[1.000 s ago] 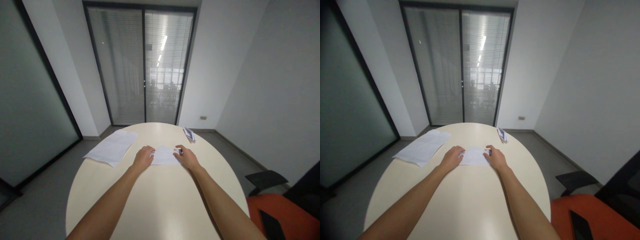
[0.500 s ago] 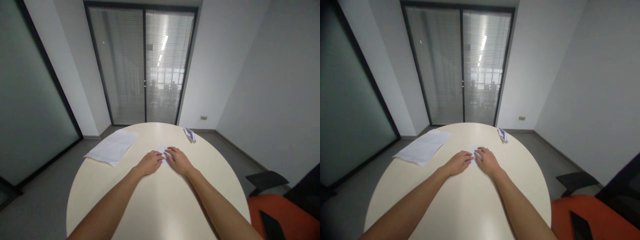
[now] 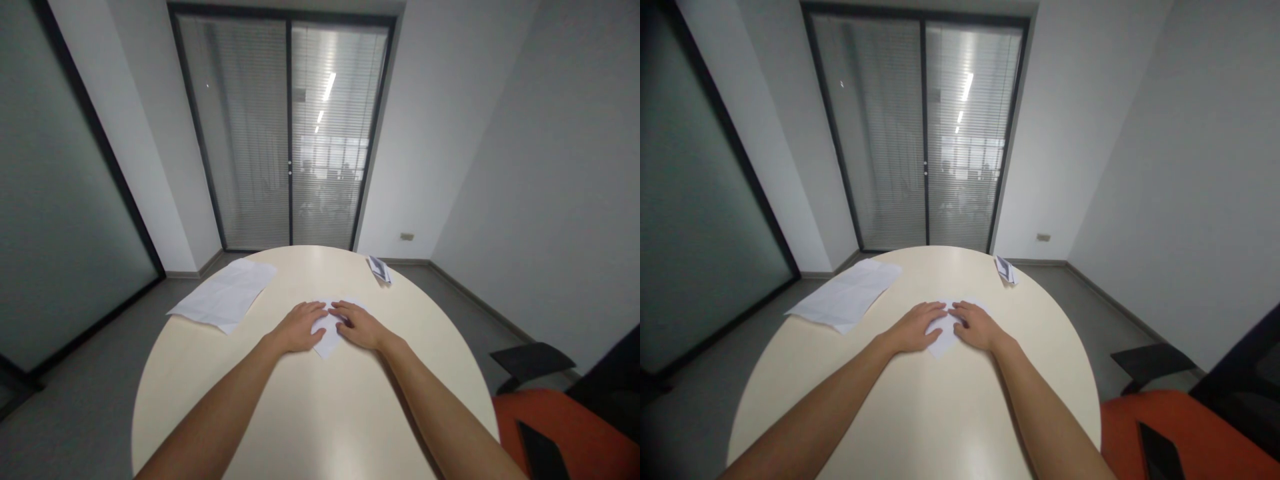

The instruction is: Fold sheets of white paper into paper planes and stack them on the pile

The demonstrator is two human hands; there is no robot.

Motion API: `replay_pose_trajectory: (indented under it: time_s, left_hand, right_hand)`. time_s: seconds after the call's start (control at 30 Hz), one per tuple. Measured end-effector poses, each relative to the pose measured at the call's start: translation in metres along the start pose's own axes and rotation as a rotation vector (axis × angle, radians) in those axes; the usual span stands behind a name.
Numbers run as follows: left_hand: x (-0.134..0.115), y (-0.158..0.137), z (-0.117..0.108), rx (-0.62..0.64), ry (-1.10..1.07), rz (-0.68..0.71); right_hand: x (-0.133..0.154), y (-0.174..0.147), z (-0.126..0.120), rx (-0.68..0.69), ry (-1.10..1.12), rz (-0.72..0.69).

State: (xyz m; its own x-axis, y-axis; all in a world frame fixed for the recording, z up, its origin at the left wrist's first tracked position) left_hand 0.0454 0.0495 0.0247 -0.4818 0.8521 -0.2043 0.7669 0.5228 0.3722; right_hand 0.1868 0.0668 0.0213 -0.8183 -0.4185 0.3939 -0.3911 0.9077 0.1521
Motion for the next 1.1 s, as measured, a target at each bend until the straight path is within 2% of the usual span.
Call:
replay_pose_trajectory:
  time_s: [0.1, 0.23, 0.37, 0.47, 0.6, 0.73, 0.83, 0.93, 1.03, 1.1]
  left_hand:
    - [0.009, -0.004, 0.011, 0.093, -0.021, -0.069]
    - [0.019, -0.006, 0.016, 0.123, -0.002, -0.148]
    - [0.020, -0.004, 0.014, 0.114, 0.044, -0.145]
    - [0.018, -0.003, 0.006, 0.073, 0.107, -0.118]
    - [0.017, -0.003, -0.006, 0.025, 0.181, -0.129]
    - [0.018, -0.004, -0.014, -0.024, 0.232, -0.187]
    - [0.022, -0.006, -0.017, -0.043, 0.257, -0.240]
    - [0.021, -0.005, -0.013, -0.042, 0.220, -0.177]
    - [0.018, -0.003, -0.001, 0.022, 0.099, -0.074]
    - [0.018, -0.003, 0.002, 0.035, 0.063, -0.068]
  right_hand:
    - [0.003, -0.002, -0.001, 0.012, 0.022, -0.043]
    - [0.000, -0.002, 0.002, 0.029, 0.012, -0.026]
    - [-0.014, 0.000, 0.003, 0.024, -0.069, 0.117]
    - [-0.020, 0.001, -0.005, -0.047, -0.148, 0.196]
    - [0.000, 0.001, -0.014, -0.129, -0.161, 0.087]
    - [0.017, -0.001, -0.003, -0.015, -0.059, -0.013]
    - [0.012, -0.002, 0.004, 0.026, -0.070, 0.013]
    - [0.001, 0.000, 0.000, -0.017, -0.094, 0.041]
    - [-0.003, 0.002, -0.008, -0.092, -0.108, 0.007]
    - [-0.001, 0.003, -0.013, -0.136, -0.114, -0.024]
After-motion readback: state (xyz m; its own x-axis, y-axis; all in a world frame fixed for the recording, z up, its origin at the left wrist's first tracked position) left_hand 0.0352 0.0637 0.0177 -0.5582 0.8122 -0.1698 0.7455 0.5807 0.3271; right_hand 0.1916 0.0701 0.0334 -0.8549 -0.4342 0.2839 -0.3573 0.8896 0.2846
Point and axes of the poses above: each hand's wrist, its own y-axis towards the middle knuckle, its own z-axis out of the palm, x = y × z, the point moved 8 cm from there along y, towards the middle knuckle, and after that the axes turned 14 degrees about z, right-handed, at the moved point
